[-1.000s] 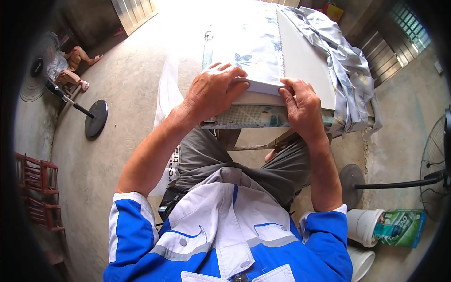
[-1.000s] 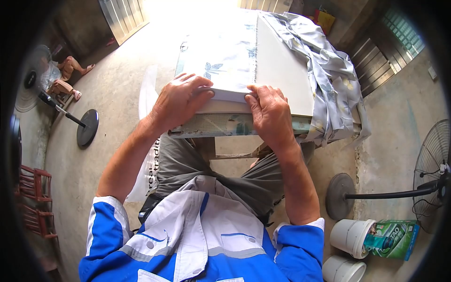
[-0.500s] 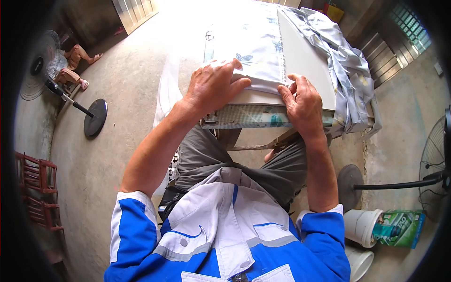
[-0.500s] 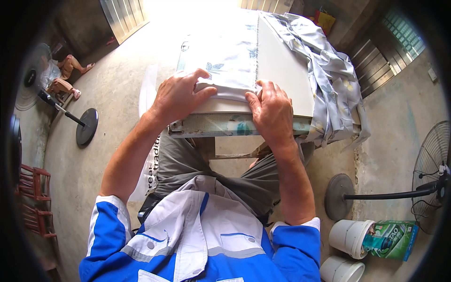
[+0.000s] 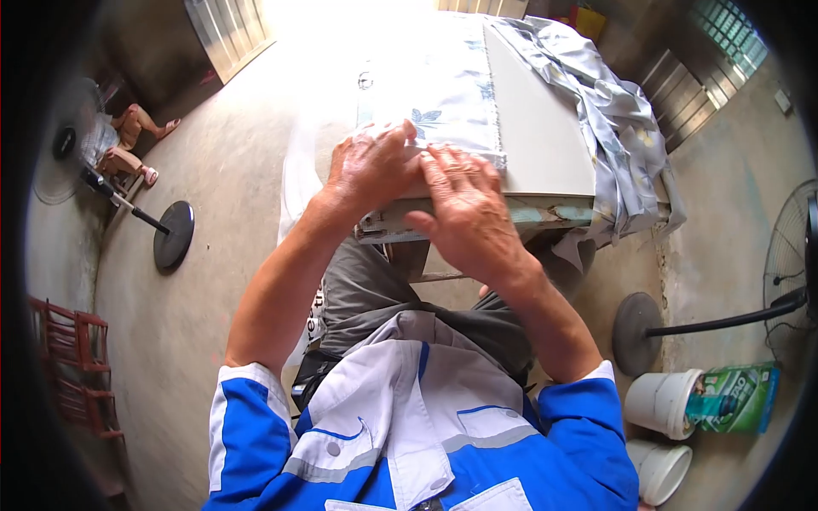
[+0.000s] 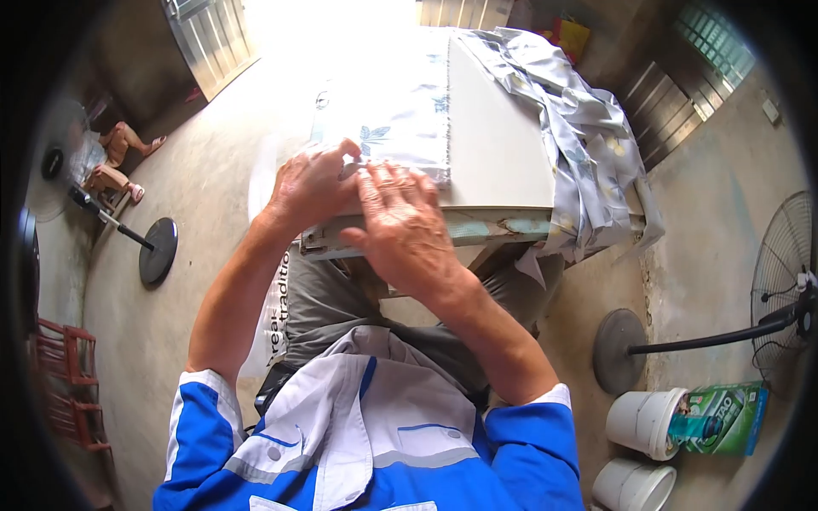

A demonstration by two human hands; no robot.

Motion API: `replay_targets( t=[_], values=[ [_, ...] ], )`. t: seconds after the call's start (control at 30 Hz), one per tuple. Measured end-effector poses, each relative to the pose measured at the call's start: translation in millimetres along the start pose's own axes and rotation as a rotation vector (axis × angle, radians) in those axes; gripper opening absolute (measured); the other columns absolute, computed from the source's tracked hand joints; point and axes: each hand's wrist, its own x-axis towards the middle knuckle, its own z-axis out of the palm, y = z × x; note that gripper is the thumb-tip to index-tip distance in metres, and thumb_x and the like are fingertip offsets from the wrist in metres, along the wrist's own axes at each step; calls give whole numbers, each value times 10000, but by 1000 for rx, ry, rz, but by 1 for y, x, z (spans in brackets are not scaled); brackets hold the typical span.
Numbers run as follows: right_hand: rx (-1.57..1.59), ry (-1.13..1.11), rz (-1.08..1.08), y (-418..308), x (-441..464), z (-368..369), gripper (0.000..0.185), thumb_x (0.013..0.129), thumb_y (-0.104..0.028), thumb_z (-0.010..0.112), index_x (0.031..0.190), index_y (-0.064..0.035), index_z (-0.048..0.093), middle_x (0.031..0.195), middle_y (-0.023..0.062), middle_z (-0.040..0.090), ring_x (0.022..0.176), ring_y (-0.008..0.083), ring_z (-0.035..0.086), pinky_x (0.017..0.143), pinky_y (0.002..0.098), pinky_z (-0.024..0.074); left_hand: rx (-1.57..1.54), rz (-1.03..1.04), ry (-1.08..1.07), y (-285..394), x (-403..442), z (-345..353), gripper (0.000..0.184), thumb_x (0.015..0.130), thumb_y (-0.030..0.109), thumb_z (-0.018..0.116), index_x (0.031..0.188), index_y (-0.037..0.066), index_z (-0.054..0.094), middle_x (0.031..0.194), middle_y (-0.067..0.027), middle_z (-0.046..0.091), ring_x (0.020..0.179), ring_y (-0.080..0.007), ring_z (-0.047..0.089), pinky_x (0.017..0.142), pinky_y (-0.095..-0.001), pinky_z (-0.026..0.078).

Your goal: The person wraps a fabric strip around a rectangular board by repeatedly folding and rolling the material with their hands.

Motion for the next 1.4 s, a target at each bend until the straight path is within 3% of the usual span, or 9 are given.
replay_targets(
  t=[0.23,0.37,0.43,0.53,0.6,0.8,0.9,1.2,1.4],
  values=[
    [-107,-154,55,29,-18,-8,871,1029,-622,554,1545,78,493,1608,290,480,1559,391,390,1294,529,235,0,46,16,0,0,1,552,970,568,706,1246,89,707,986,-195,778,990,-368,765,905,-499,571],
    [-136,-171,67,42,-27,-20,834,1060,-625,499,1522,69,532,1607,268,497,1555,384,404,1284,527,247,31,42,66,0,-1,1,573,956,537,732,1281,66,702,1118,-202,760,1107,-359,730,961,-487,560],
    [-165,-174,71,40,-27,-20,829,1056,-616,513,1521,69,533,1601,270,503,1550,385,411,1277,535,253,111,53,148,4,-5,2,550,955,482,750,1303,59,698,1229,-200,737,1190,-358,696,1010,-477,546],
    [-171,-160,72,38,-25,-19,819,1047,-601,538,1519,68,536,1595,270,510,1546,387,418,1270,548,259,74,336,319,7,-10,10,494,962,377,759,1326,50,693,1364,-185,680,1280,-357,641,1079,-470,514],
    [-167,-154,74,39,-26,-17,812,1040,-591,555,1516,67,539,1592,269,514,1543,387,421,1266,554,261,-54,451,221,17,-19,16,434,991,289,727,1343,40,687,1413,-175,665,1308,-352,634,1136,-478,485],
    [-156,-170,71,39,-26,-20,777,1046,-564,565,1513,57,545,1590,263,517,1541,380,423,1264,559,251,-163,397,183,7,-28,21,361,1022,270,699,1271,9,719,1370,-199,707,1302,-366,662,1106,-462,533],
    [-163,-150,70,38,-25,-21,729,1055,-529,578,1501,48,561,1576,246,539,1530,371,440,1247,555,271,-164,389,185,3,-29,20,349,1024,271,700,1253,9,727,1352,-199,717,1279,-364,677,1075,-457,555],
    [-111,-11,46,35,-28,-34,393,950,-144,737,1322,-24,701,1378,124,690,1315,292,616,1123,483,403,-99,440,203,2,-42,16,346,969,304,744,1248,99,733,1346,-90,730,1246,-272,695,984,-410,602],
    [-47,27,69,47,-24,-40,305,929,-104,748,1227,-45,741,1257,107,728,1211,289,659,1059,451,448,-156,447,165,3,-40,10,343,928,191,795,1245,84,717,1307,-106,737,1166,-322,722,965,-438,607]
  ],
)
